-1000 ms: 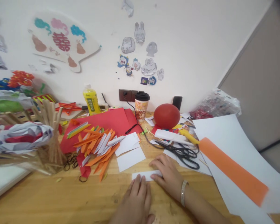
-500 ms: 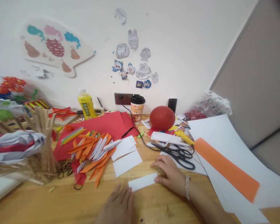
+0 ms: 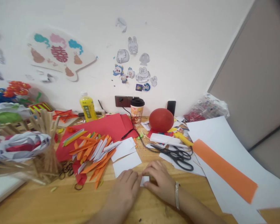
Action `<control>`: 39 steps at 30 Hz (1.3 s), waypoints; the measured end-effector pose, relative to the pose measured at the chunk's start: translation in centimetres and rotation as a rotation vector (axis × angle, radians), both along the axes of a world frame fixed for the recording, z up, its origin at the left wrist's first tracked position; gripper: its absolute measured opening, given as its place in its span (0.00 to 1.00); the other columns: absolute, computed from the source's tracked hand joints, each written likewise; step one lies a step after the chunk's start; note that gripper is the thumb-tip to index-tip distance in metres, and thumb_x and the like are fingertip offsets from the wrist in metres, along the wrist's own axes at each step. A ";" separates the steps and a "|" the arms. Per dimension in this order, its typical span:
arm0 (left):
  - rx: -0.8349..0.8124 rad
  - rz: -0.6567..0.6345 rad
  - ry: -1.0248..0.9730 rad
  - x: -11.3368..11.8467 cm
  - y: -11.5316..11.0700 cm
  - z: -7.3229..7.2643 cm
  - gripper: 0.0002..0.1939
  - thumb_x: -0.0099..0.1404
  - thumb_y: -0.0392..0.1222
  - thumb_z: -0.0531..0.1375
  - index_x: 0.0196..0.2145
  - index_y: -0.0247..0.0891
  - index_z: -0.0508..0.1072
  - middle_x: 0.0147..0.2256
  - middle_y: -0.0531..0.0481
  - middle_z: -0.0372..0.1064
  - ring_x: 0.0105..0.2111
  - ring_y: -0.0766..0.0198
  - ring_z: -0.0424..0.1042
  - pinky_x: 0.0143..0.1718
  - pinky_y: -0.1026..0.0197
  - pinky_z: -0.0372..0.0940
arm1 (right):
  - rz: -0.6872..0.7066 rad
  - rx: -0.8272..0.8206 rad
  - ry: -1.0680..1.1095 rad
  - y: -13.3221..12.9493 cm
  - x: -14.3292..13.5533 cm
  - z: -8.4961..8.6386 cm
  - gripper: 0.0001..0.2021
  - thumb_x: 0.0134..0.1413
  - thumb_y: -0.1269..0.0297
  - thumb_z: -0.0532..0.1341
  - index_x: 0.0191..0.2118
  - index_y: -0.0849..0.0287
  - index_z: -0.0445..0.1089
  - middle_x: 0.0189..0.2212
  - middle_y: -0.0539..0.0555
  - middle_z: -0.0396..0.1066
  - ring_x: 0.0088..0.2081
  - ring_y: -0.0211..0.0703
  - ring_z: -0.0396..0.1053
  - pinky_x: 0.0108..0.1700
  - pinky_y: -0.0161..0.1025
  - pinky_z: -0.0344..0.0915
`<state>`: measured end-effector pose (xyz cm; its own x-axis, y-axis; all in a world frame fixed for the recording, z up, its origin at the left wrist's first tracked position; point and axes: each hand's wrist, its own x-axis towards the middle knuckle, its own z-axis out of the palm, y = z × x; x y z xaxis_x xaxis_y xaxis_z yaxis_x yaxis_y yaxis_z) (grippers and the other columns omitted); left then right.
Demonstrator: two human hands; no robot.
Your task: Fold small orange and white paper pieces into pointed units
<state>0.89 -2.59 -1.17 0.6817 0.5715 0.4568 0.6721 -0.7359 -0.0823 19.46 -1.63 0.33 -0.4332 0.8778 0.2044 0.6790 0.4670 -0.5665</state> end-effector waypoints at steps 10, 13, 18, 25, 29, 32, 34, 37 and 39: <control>-0.118 -0.109 -0.049 -0.3 -0.1 1.7 0.18 0.69 0.32 0.41 0.28 0.38 0.66 0.28 0.51 0.67 0.29 0.65 0.65 0.30 0.65 0.62 | 0.207 0.121 0.265 0.5 1.2 0.4 0.13 0.55 0.74 0.51 0.30 0.57 0.72 0.29 0.52 0.73 0.34 0.39 0.67 0.40 0.37 0.63; -0.302 -0.090 -0.069 -0.6 0.0 2.0 0.16 0.68 0.30 0.43 0.30 0.38 0.68 0.31 0.52 0.70 0.32 0.67 0.69 0.36 0.67 0.65 | 0.269 0.167 0.241 0.5 1.3 0.6 0.10 0.54 0.73 0.54 0.29 0.57 0.72 0.27 0.51 0.73 0.32 0.39 0.67 0.38 0.37 0.63; -0.313 -0.264 -0.059 -1.4 0.5 1.9 0.15 0.67 0.32 0.45 0.44 0.38 0.68 0.45 0.49 0.71 0.50 0.64 0.65 0.55 0.60 0.57 | 0.329 0.189 0.113 0.0 2.0 1.2 0.07 0.51 0.72 0.58 0.28 0.56 0.72 0.27 0.51 0.71 0.33 0.40 0.65 0.37 0.37 0.62; -0.403 -0.322 -0.110 -1.2 0.9 3.0 0.12 0.68 0.34 0.48 0.33 0.38 0.70 0.34 0.50 0.70 0.37 0.64 0.67 0.40 0.63 0.63 | 0.360 0.181 0.003 0.2 2.7 0.8 0.05 0.51 0.68 0.63 0.26 0.55 0.73 0.28 0.51 0.69 0.34 0.40 0.64 0.37 0.37 0.61; -0.415 -0.450 -0.129 -1.3 1.5 3.2 0.11 0.68 0.35 0.50 0.33 0.40 0.71 0.34 0.50 0.69 0.37 0.63 0.65 0.38 0.63 0.60 | 0.370 0.120 -0.009 0.5 2.7 0.4 0.03 0.48 0.68 0.65 0.26 0.56 0.74 0.30 0.50 0.69 0.35 0.40 0.63 0.38 0.37 0.60; -0.524 -0.433 -0.208 -1.2 1.9 2.6 0.07 0.66 0.37 0.54 0.35 0.41 0.72 0.33 0.51 0.69 0.37 0.64 0.65 0.40 0.62 0.59 | 0.346 0.047 0.022 0.5 2.7 0.3 0.02 0.47 0.67 0.67 0.27 0.56 0.74 0.30 0.50 0.70 0.36 0.40 0.63 0.40 0.37 0.60; -0.578 -0.393 -0.260 -0.9 2.0 2.1 0.06 0.65 0.37 0.56 0.33 0.42 0.72 0.33 0.51 0.69 0.36 0.64 0.65 0.40 0.62 0.58 | 0.311 0.001 0.050 0.6 2.7 0.3 0.03 0.45 0.66 0.68 0.27 0.56 0.74 0.30 0.50 0.70 0.37 0.40 0.64 0.41 0.37 0.60; -0.619 -0.316 -0.322 -0.3 1.9 1.6 0.05 0.63 0.35 0.57 0.29 0.39 0.71 0.31 0.51 0.69 0.36 0.63 0.65 0.39 0.62 0.58 | 0.222 -0.039 0.081 0.7 2.5 0.1 0.06 0.42 0.67 0.70 0.24 0.58 0.72 0.29 0.49 0.69 0.36 0.41 0.64 0.40 0.38 0.59; -0.632 -0.242 -0.339 0.0 1.7 1.4 0.06 0.61 0.34 0.57 0.27 0.38 0.70 0.31 0.51 0.68 0.36 0.63 0.65 0.37 0.62 0.59 | 0.169 -0.042 0.091 0.8 2.2 -0.1 0.07 0.40 0.68 0.71 0.23 0.59 0.71 0.27 0.49 0.68 0.35 0.41 0.64 0.39 0.38 0.59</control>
